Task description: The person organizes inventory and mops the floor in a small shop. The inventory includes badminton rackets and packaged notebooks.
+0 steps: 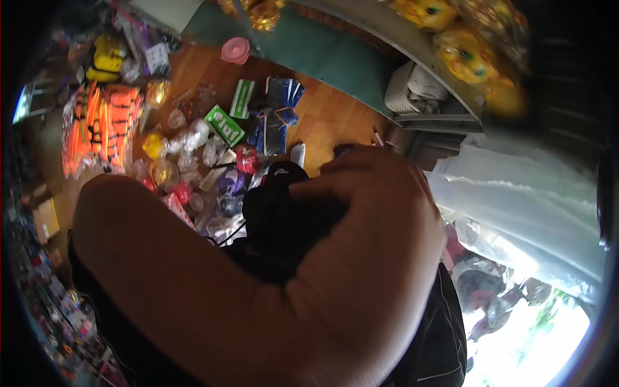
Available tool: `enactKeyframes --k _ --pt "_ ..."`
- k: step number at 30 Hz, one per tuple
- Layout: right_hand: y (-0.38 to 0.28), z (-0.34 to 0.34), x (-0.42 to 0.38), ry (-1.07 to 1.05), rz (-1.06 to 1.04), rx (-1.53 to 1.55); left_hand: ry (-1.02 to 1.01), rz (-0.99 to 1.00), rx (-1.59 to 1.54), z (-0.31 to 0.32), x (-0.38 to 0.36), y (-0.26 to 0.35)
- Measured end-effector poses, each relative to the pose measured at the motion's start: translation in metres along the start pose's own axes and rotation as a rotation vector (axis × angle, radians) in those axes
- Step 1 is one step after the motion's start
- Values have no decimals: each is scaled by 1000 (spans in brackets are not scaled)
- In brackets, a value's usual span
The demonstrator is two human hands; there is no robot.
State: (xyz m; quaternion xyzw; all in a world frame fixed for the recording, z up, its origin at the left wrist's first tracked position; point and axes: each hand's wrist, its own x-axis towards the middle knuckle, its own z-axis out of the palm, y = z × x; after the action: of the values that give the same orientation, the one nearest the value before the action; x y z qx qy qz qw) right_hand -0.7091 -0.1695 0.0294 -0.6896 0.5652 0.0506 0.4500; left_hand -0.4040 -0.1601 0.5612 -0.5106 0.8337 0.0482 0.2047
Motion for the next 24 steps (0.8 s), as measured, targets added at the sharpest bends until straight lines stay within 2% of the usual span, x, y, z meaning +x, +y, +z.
enactKeyframes --k 1,3,7,9,11,13,16,21,23,24 --pt "-1 -2 9 -9 -28 -7 -9 -23 -31 1 8 -32" --pt "2 -10 24 -39 -78 -28 -18 -61 -166 14 5 -58" --pt "-4 -15 91 -133 -229 -33 -53 -190 -404 51 -16 -66" --pt "-165 -75 27 -144 -255 -42 -43 -245 -492 71 -7 -41" --pt "-295 -113 -30 -112 -260 -14 -34 -290 -575 97 11 -24" --pt "-388 -143 -79 -97 -280 7 -22 -358 -663 119 27 -16" --pt "-472 -166 -117 -63 -325 60 8 -466 -765 152 53 -17" --pt "-512 -198 -122 -50 -362 149 55 -652 -955 211 108 -16" --pt "-458 -184 -76 156 -550 -313 75 -737 -1042 234 133 -14" --pt "-433 -149 -2 139 -575 -321 101 -763 -1073 243 146 -19"
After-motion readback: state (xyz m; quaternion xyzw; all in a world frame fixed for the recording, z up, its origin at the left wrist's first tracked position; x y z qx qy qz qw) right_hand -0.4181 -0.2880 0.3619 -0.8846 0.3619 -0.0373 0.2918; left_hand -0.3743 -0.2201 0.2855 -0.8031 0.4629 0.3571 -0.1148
